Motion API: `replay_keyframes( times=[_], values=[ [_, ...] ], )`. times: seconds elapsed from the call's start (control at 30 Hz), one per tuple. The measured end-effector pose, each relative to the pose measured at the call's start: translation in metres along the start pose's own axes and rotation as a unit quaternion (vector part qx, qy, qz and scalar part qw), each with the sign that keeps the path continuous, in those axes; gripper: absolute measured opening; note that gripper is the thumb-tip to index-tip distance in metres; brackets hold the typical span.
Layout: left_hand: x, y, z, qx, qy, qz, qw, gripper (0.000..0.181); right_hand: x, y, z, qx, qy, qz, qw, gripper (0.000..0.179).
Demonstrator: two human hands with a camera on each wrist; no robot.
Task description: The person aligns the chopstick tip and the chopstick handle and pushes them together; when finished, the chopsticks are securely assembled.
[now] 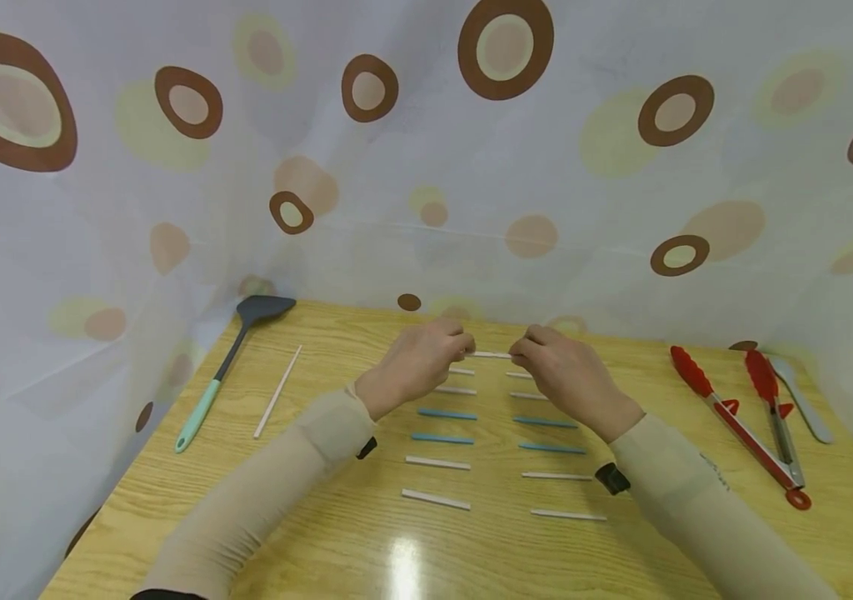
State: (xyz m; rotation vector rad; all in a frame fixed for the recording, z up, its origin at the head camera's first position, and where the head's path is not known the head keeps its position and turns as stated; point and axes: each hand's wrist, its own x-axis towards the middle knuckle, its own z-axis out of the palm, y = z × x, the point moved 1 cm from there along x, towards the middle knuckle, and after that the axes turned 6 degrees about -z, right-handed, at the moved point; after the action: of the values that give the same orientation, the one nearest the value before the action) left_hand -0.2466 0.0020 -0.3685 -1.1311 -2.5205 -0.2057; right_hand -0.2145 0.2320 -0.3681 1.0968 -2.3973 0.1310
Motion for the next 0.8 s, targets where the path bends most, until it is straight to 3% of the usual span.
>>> replay_keyframes(
  times=[0.3,0.5,0.8],
  values=[
    [0.0002,0.0032,0.0043,-0.018,0.041,0.032,0.9985,0.011,-0.0027,-0.0004,0.0001,-0.007,0.017,-0.015,0.9997,0.007],
    [-0.0021,0.0032,0.0056,-0.044,0.046,0.027,0.9976,0.013,-0.0028,-0.0010,-0.0005,-0.003,0.017,-0.015,0.9997,0.008],
    [-0.0048,0.0049,0.0084,-0.053,0.054,0.032,0.9966,0.020,-0.0013,-0.0022,-0.0005,0.056,0.004,-0.015,0.9983,0.011]
  ],
)
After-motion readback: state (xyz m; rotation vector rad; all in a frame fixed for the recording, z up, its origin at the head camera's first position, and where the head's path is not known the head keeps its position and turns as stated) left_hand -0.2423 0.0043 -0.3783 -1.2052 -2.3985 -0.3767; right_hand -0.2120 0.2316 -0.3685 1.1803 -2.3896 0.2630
